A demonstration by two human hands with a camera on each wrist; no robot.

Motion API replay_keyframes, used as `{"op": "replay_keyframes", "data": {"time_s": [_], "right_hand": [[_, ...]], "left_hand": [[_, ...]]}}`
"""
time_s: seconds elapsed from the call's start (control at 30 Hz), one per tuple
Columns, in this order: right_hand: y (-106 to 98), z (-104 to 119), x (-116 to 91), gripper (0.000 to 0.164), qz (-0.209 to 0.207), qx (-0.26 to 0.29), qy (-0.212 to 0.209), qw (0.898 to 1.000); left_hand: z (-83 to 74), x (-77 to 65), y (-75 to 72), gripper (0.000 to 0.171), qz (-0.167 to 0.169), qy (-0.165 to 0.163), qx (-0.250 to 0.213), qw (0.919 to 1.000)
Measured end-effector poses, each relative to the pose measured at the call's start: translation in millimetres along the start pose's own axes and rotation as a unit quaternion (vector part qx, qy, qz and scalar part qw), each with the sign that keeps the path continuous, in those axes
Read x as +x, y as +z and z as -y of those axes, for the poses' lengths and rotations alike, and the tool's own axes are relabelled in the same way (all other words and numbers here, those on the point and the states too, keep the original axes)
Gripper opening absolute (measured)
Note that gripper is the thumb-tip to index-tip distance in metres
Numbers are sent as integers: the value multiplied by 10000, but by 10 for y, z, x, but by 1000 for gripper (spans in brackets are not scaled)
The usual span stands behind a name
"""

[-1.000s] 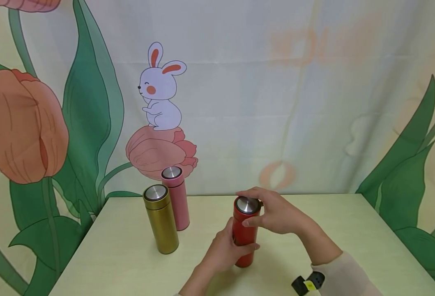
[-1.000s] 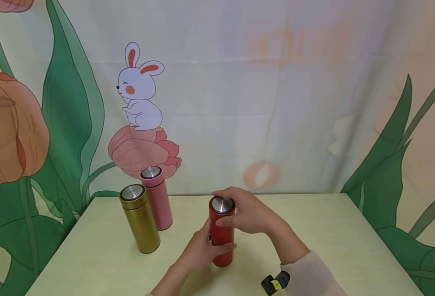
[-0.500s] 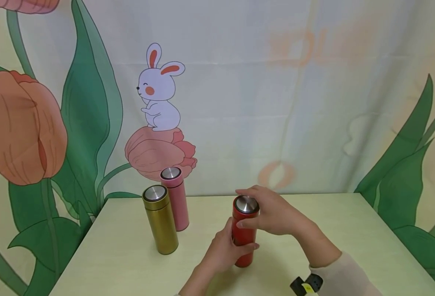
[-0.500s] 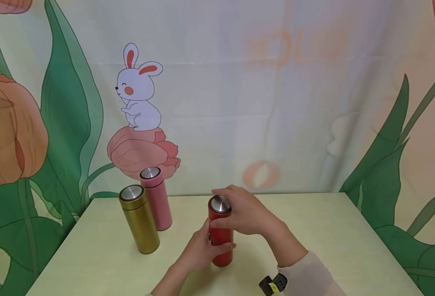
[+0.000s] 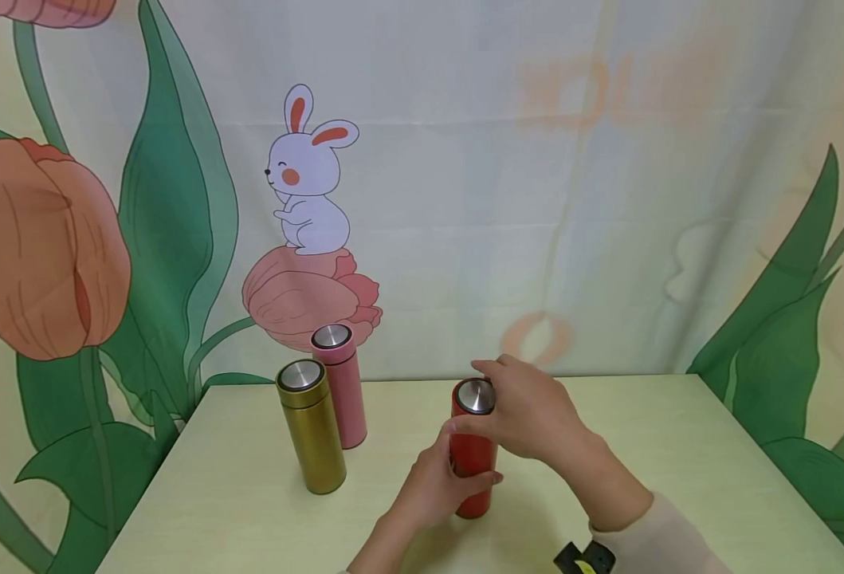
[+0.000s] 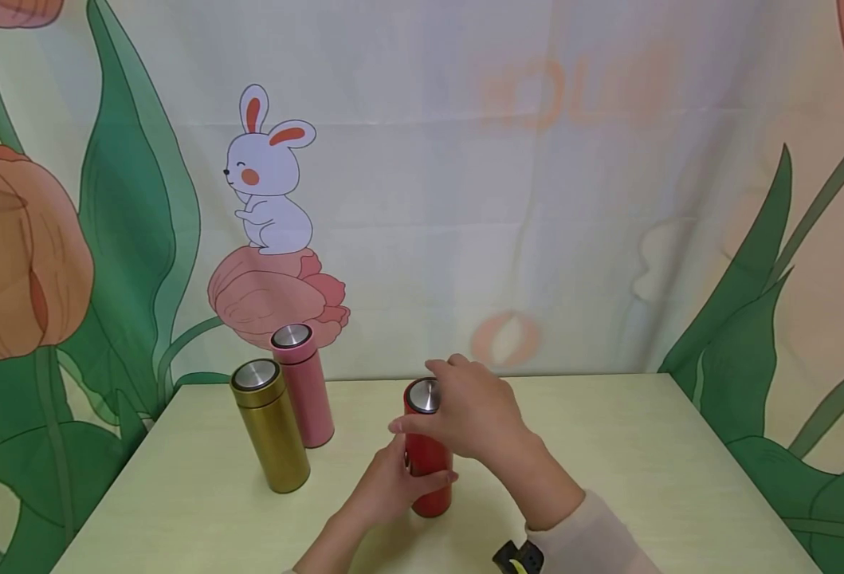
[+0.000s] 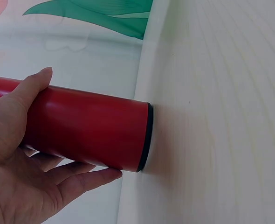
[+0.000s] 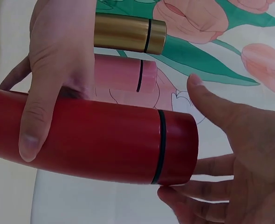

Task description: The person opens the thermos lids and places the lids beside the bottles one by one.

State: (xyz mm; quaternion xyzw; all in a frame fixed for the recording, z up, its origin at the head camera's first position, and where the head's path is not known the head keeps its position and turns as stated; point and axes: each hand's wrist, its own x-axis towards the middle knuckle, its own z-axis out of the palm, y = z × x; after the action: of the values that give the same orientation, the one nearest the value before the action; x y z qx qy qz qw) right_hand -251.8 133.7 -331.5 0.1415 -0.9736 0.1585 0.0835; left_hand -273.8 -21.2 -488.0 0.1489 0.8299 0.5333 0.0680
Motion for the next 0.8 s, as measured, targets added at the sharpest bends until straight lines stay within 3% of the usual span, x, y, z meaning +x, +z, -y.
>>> {"op": "replay_keyframes", "data": {"time_s": [0.13, 0.3, 0.5, 0.8], "right_hand": [[31, 91, -13, 88, -195, -318, 271, 9989], [95, 178, -12, 65, -362, -558, 456, 9967], [169, 230, -20, 54, -656, -1031, 425, 9916], [192, 244, -13, 47, -807, -1110, 336, 9900]], "left_hand": [[-1, 1, -9, 78, -14, 43, 146, 9999], [4, 5, -18, 77, -47, 69, 366, 9993], [-1, 16, -11, 82, -55, -98, 310, 9995], [-1, 30, -8, 87, -33, -115, 180, 9998]]}}
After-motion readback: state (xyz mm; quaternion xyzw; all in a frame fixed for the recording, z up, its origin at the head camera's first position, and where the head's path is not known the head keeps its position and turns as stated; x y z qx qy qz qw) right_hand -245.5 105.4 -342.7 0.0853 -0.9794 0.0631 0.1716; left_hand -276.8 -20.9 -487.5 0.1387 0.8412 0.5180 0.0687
